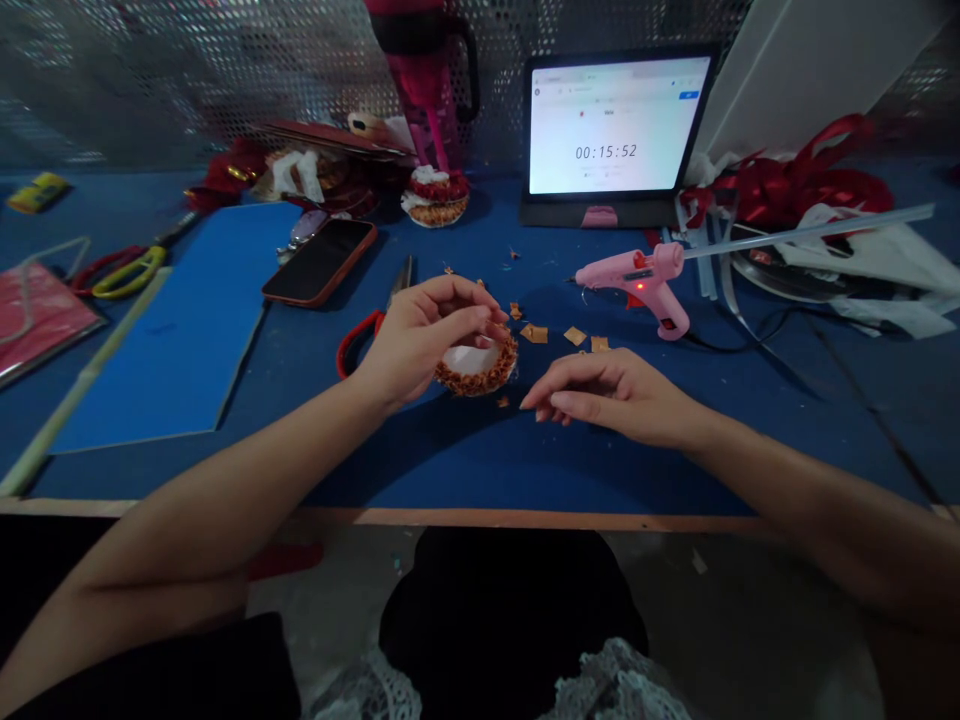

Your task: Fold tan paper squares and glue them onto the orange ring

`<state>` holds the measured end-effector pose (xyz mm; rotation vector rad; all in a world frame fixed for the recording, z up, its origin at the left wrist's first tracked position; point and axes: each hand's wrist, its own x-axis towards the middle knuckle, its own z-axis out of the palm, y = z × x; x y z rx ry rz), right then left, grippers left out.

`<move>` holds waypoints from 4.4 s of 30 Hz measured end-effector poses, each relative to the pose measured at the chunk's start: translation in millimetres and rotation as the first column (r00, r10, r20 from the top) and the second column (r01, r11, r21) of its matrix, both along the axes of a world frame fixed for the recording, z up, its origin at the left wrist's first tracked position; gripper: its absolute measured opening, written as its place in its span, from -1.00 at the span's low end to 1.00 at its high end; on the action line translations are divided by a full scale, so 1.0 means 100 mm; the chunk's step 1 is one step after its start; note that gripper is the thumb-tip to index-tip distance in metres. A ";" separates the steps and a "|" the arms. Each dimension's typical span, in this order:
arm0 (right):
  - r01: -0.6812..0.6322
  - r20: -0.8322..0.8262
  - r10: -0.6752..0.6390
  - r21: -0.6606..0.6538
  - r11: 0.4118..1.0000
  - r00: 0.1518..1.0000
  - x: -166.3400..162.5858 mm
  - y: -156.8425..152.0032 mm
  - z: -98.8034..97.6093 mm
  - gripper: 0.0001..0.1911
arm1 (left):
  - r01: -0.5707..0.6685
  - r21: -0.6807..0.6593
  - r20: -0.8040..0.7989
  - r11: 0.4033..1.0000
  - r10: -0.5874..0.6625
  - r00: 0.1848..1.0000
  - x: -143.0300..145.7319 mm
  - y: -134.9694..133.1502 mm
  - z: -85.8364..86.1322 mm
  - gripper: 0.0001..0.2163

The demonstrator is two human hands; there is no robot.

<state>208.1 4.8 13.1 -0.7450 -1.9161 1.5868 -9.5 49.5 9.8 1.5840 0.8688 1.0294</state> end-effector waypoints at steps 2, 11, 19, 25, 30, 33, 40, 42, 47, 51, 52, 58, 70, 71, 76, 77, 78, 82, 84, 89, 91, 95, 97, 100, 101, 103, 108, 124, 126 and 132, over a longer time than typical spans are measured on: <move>0.017 -0.014 -0.017 -0.016 1.000 1.000 0.02 0.01 0.00 -0.79 | 0.022 0.027 -0.021 0.999 -0.021 1.000 0.03 -0.06 0.03 -0.85; 0.046 -0.016 -0.047 -0.019 0.999 0.999 0.09 0.04 0.02 -0.82 | 0.452 0.597 -0.655 0.663 0.078 0.752 0.10 -0.29 0.00 -0.84; -0.013 -0.033 0.013 -0.014 1.000 0.999 0.08 0.01 0.07 -0.82 | 0.413 0.714 -0.637 0.565 0.278 0.719 0.19 -0.40 -0.12 -0.80; -0.046 -0.080 0.046 -0.003 0.999 0.996 0.08 0.00 0.07 -0.83 | 0.429 0.642 -0.658 0.636 0.169 0.734 0.21 -0.41 -0.09 -0.87; -0.064 -0.101 0.064 0.003 0.998 0.993 0.07 -0.02 0.08 -0.83 | 0.415 0.580 -0.654 0.701 0.096 0.750 0.24 -0.43 -0.09 -0.83; -0.067 -0.102 0.068 0.017 0.998 0.992 0.06 -0.02 0.09 -0.84 | 0.408 0.556 -0.625 0.724 0.041 0.780 0.24 -0.44 -0.08 -0.88; -0.072 -0.140 0.074 0.024 0.997 0.987 0.05 -0.02 0.08 -0.83 | 0.410 0.480 -0.560 0.775 -0.088 0.824 0.25 -0.47 -0.03 -0.88; -0.067 -0.146 0.071 0.032 0.997 0.987 0.06 -0.02 0.08 -0.83 | 0.423 0.488 -0.566 0.764 -0.093 0.819 0.26 -0.48 -0.04 -0.91; -0.029 -0.157 0.035 0.036 0.999 0.987 0.08 -0.01 0.06 -0.83 | 0.413 0.542 -0.554 0.732 -0.058 0.830 0.25 -0.46 -0.09 -0.90; 0.061 -0.186 -0.056 0.025 0.998 0.981 0.11 0.01 0.04 -0.84 | 0.421 0.503 -0.558 0.755 -0.088 0.825 0.22 -0.46 -0.09 -0.89; 0.092 -0.195 -0.086 0.022 0.996 0.977 0.12 0.02 0.03 -0.84 | 0.438 0.473 -0.563 0.765 -0.120 0.818 0.21 -0.46 -0.07 -0.89; 0.196 -0.162 -0.187 0.038 0.980 0.969 0.25 0.09 0.01 -0.80 | 0.303 0.489 -0.476 0.818 -0.040 0.878 0.07 -0.32 0.09 -0.91; -0.536 0.441 0.621 -0.317 0.783 0.647 0.47 0.19 0.09 -0.70 | -0.326 0.633 -0.124 0.702 0.507 0.853 -0.54 0.59 -0.03 -0.81; -0.569 0.436 0.667 -0.351 0.744 0.604 0.48 0.19 0.10 -0.69 | -0.297 0.619 -0.173 0.727 0.495 0.851 -0.52 0.56 -0.03 -0.80; -0.589 0.394 0.632 -0.241 0.772 0.667 0.47 0.17 0.16 -0.64 | -0.183 0.525 -0.368 0.831 0.416 0.832 -0.39 0.39 0.00 -0.75; -0.565 0.376 0.602 -0.215 0.796 0.705 0.47 0.18 0.17 -0.66 | -0.189 0.517 -0.374 0.835 0.419 0.827 -0.38 0.38 0.00 -0.75; -0.534 0.356 0.564 -0.189 0.824 0.745 0.47 0.18 0.17 -0.67 | -0.202 0.512 -0.375 0.835 0.428 0.822 -0.37 0.37 0.00 -0.77; -0.350 0.307 0.369 -0.116 0.929 0.877 0.49 0.18 0.13 -0.78 | -0.248 0.544 -0.362 0.802 0.491 0.793 -0.35 0.34 0.02 -0.83; -0.242 0.294 0.241 -0.035 0.970 0.925 0.49 0.18 0.12 -0.88 | -0.232 0.621 -0.337 0.749 0.522 0.784 -0.31 0.29 0.04 -0.84; 0.077 0.352 -0.274 0.484 0.871 0.895 0.40 0.16 0.05 -0.73 | 0.083 0.796 -0.396 0.599 0.413 0.820 -0.13 0.09 0.07 -0.88; 0.093 0.346 -0.504 0.747 0.659 0.792 0.34 0.17 0.00 -0.81 | 0.201 0.800 -0.461 0.565 0.365 0.809 -0.06 0.02 0.05 -0.88; -0.070 0.277 -0.700 0.948 0.309 0.658 0.23 0.27 -0.15 -0.80 | 0.248 0.792 -0.478 0.558 0.313 0.820 0.02 -0.09 -0.02 -0.89; -0.154 0.300 -0.697 0.952 0.266 0.651 0.18 0.33 -0.20 -0.80 | 0.244 0.798 -0.456 0.552 0.288 0.842 0.04 -0.13 -0.03 -0.90; -0.257 0.359 -0.679 0.933 0.252 0.640 0.11 0.39 -0.22 -0.80 | 0.279 0.828 -0.436 0.487 0.245 0.866 0.05 -0.23 -0.02 -0.94; -0.277 0.369 -0.678 0.929 0.246 0.635 0.08 0.40 -0.21 -0.80 | 0.310 0.843 -0.439 0.440 0.230 0.869 0.06 -0.26 -0.01 -0.95; -0.305 0.380 -0.680 0.923 0.235 0.627 0.04 0.41 -0.20 -0.80 | 0.400 0.864 -0.470 0.306 0.202 0.859 0.06 -0.33 0.01 -0.94; -0.364 0.422 -0.683 0.901 0.238 0.597 -0.01 0.43 -0.18 -0.73 | 0.637 0.771 -0.626 -0.012 0.171 0.761 0.08 -0.47 0.04 -0.89; -0.050 0.427 -0.464 0.776 0.629 0.776 0.17 0.33 -0.03 -0.86 | 0.622 0.783 -0.616 0.003 0.151 0.773 0.12 -0.50 -0.01 -0.88; -0.080 0.506 -0.354 0.652 0.754 0.786 0.22 0.26 0.04 -0.88 | 0.615 0.787 -0.612 0.050 0.184 0.769 0.13 -0.50 -0.02 -0.87; -0.234 0.673 -0.215 0.511 0.827 0.708 0.26 0.22 0.03 -0.92 | 0.599 0.770 -0.637 0.217 0.299 0.711 0.17 -0.51 -0.06 -0.84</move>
